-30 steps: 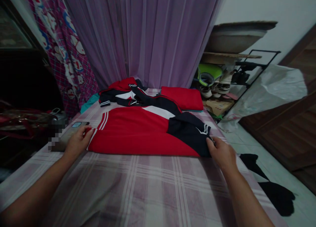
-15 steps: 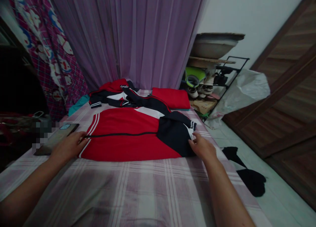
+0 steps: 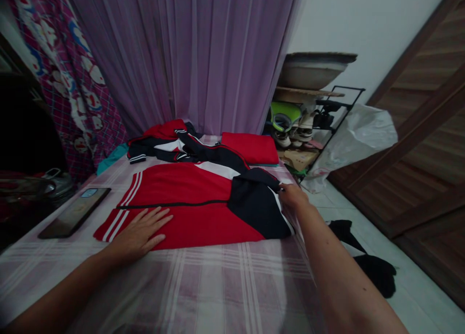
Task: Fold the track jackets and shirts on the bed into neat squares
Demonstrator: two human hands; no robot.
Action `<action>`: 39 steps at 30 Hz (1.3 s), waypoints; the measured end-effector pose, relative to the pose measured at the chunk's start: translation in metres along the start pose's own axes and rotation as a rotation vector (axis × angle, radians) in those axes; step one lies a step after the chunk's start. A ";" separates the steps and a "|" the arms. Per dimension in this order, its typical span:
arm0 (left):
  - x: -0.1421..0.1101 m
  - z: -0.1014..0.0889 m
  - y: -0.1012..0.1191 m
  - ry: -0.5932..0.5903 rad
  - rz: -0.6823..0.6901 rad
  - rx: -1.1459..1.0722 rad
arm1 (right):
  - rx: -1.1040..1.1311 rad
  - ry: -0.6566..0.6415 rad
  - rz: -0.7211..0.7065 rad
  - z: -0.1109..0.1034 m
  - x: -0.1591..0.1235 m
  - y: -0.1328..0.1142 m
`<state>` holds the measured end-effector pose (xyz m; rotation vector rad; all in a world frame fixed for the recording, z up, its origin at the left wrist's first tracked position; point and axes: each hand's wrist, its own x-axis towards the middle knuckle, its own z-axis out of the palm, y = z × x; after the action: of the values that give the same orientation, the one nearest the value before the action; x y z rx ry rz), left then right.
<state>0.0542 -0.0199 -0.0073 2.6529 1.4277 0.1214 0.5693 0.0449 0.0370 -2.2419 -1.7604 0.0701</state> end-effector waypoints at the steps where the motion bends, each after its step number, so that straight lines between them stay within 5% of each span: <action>1: 0.000 0.001 -0.001 0.005 -0.001 -0.002 | -0.029 -0.026 0.014 -0.002 0.002 0.000; 8: 0.001 -0.003 0.003 -0.011 -0.033 -0.020 | -0.045 -0.085 0.030 -0.068 0.016 -0.039; 13: 0.005 -0.009 0.005 0.001 -0.055 -0.134 | 0.615 -0.266 0.034 -0.117 0.011 -0.100; 17: 0.010 -0.020 0.006 0.136 -0.152 -0.432 | 0.978 -0.417 0.018 -0.117 -0.014 -0.174; 20: 0.011 -0.032 0.011 0.280 -0.307 -0.809 | 1.108 -0.645 -0.168 -0.103 -0.040 -0.222; 23: 0.008 -0.039 0.017 0.309 -0.470 -1.168 | 1.031 -0.793 -0.373 -0.090 -0.059 -0.239; 26: 0.008 -0.036 0.020 0.272 -0.590 -1.252 | 0.887 -0.661 -0.360 -0.077 -0.061 -0.214; 31: 0.018 -0.030 0.018 0.223 -0.684 -1.178 | 0.577 -0.306 -0.250 -0.046 -0.068 -0.109; 35: 0.034 -0.041 0.020 0.127 -0.676 -1.093 | 0.357 -0.164 -0.236 -0.018 -0.094 -0.038; 39: 0.048 -0.061 0.023 0.305 -0.686 -0.993 | 0.166 -0.061 -0.047 0.001 -0.110 -0.014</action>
<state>0.0913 0.0122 0.0570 1.3287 1.6561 0.9026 0.5282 -0.0572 0.0247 -2.1007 -1.7675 0.2677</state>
